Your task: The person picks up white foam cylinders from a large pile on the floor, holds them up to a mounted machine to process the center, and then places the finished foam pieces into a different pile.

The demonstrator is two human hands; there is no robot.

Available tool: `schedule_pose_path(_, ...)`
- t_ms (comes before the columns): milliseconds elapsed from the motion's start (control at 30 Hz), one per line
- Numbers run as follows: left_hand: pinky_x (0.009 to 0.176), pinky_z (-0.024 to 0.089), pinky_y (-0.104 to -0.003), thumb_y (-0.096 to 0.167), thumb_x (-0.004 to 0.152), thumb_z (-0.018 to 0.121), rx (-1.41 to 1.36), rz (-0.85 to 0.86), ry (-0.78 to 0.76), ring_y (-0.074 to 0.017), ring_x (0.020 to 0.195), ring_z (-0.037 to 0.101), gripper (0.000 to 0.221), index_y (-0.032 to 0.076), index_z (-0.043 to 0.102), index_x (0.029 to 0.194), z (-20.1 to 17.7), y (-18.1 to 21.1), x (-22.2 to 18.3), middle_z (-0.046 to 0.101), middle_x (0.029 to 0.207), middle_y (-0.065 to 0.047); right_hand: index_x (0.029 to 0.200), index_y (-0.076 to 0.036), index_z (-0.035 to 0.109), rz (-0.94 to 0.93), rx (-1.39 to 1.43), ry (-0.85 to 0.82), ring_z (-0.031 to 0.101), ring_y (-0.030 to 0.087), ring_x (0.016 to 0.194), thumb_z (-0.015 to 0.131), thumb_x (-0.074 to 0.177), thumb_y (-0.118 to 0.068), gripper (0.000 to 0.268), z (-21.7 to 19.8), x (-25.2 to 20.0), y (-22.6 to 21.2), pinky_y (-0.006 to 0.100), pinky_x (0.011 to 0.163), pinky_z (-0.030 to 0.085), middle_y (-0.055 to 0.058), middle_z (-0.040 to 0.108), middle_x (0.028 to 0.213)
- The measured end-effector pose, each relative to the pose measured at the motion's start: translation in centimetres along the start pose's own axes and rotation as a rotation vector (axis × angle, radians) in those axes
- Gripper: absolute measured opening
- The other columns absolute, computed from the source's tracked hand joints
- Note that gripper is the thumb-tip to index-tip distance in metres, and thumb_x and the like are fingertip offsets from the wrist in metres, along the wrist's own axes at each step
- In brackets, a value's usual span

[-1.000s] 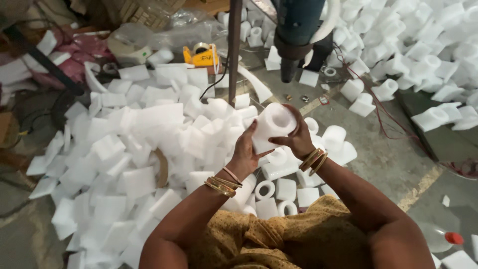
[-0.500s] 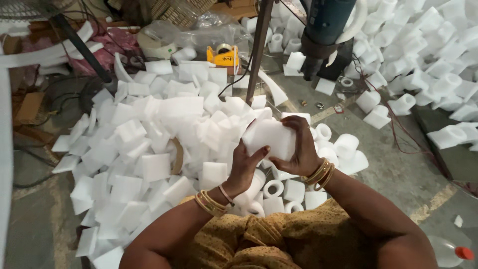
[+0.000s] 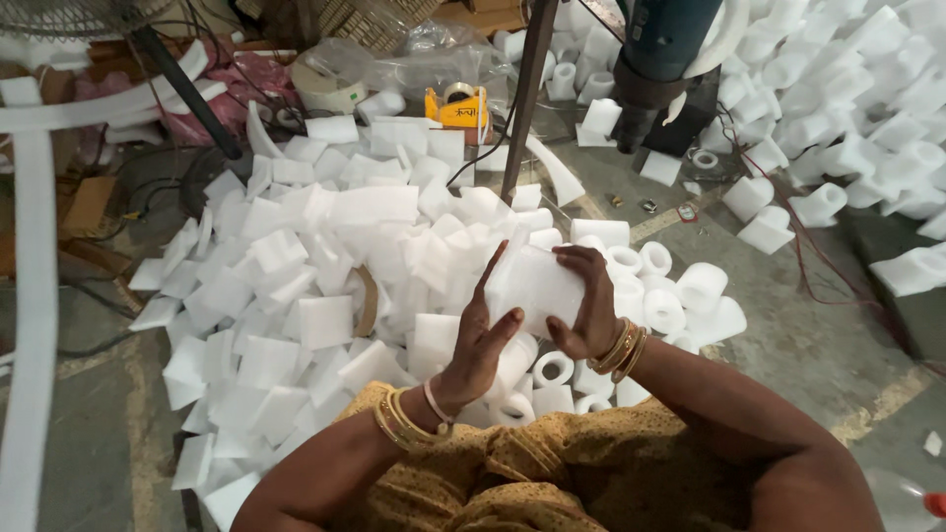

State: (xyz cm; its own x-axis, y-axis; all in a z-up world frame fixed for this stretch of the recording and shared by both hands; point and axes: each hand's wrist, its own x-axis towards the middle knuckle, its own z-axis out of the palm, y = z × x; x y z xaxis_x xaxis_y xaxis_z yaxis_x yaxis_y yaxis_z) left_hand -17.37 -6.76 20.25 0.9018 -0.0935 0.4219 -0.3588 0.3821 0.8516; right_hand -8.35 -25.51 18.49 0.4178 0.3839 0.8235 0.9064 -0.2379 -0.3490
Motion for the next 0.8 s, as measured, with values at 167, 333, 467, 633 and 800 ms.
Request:
schedule_pose_path(167,0.121,0.032,-0.036,0.024,0.106,0.053,0.031,-0.005,-0.002,-0.018,0.143,0.039,0.072,0.007,0.019,0.167,-1.6,0.1,1.5,0.034,0.164,-0.01,0.138,0.001,0.044,0.421,0.453,-0.01,0.059,0.025,0.111,0.061,0.082,-0.041,0.072,0.1,0.0,-0.6,0.039,0.094,0.052,0.016,0.054,0.127)
schedule_pose_path(333,0.122,0.028,-0.038,0.028,0.106,0.052,0.002,-0.043,0.036,-0.0194,0.147,0.034,0.072,0.009,0.019,0.166,-2.8,-1.0,2.4,0.029,0.167,-0.009,0.135,0.002,0.045,0.539,0.591,-0.072,0.055,0.021,0.114,0.061,0.085,-0.041,0.069,1.6,-0.6,-2.1,0.036,0.099,0.048,0.014,0.054,0.125)
schedule_pose_path(467,0.124,0.025,-0.039,0.031,0.106,0.051,-0.024,-0.062,0.059,-0.0205,0.15,0.03,0.071,0.011,0.019,0.166,-3.0,-1.4,2.1,0.024,0.169,-0.008,0.135,0.001,0.045,0.551,0.525,-0.089,0.056,0.02,0.11,0.058,0.085,-0.043,0.068,1.9,-0.7,-2.2,0.035,0.095,0.049,0.013,0.056,0.123)
schedule_pose_path(633,0.125,0.021,-0.04,0.035,0.106,0.05,-0.07,-0.088,0.058,-0.0218,0.153,0.025,0.071,0.013,0.019,0.166,-3.3,-1.0,2.3,0.019,0.172,-0.007,0.136,-0.001,0.046,0.572,0.554,-0.111,0.056,0.021,0.109,0.057,0.085,-0.043,0.067,2.3,-0.1,-1.5,0.035,0.094,0.049,0.012,0.055,0.124)
schedule_pose_path(800,0.127,0.016,-0.041,0.029,0.105,0.051,-0.188,-0.131,0.145,-0.0227,0.149,0.029,0.069,0.012,0.024,0.167,-3.6,-2.7,3.3,0.023,0.172,-0.012,0.144,-0.006,0.048,0.633,0.635,-0.153,0.055,0.021,0.122,0.055,0.093,-0.035,0.059,2.3,0.7,-0.3,0.034,0.106,0.043,0.01,0.058,0.131)
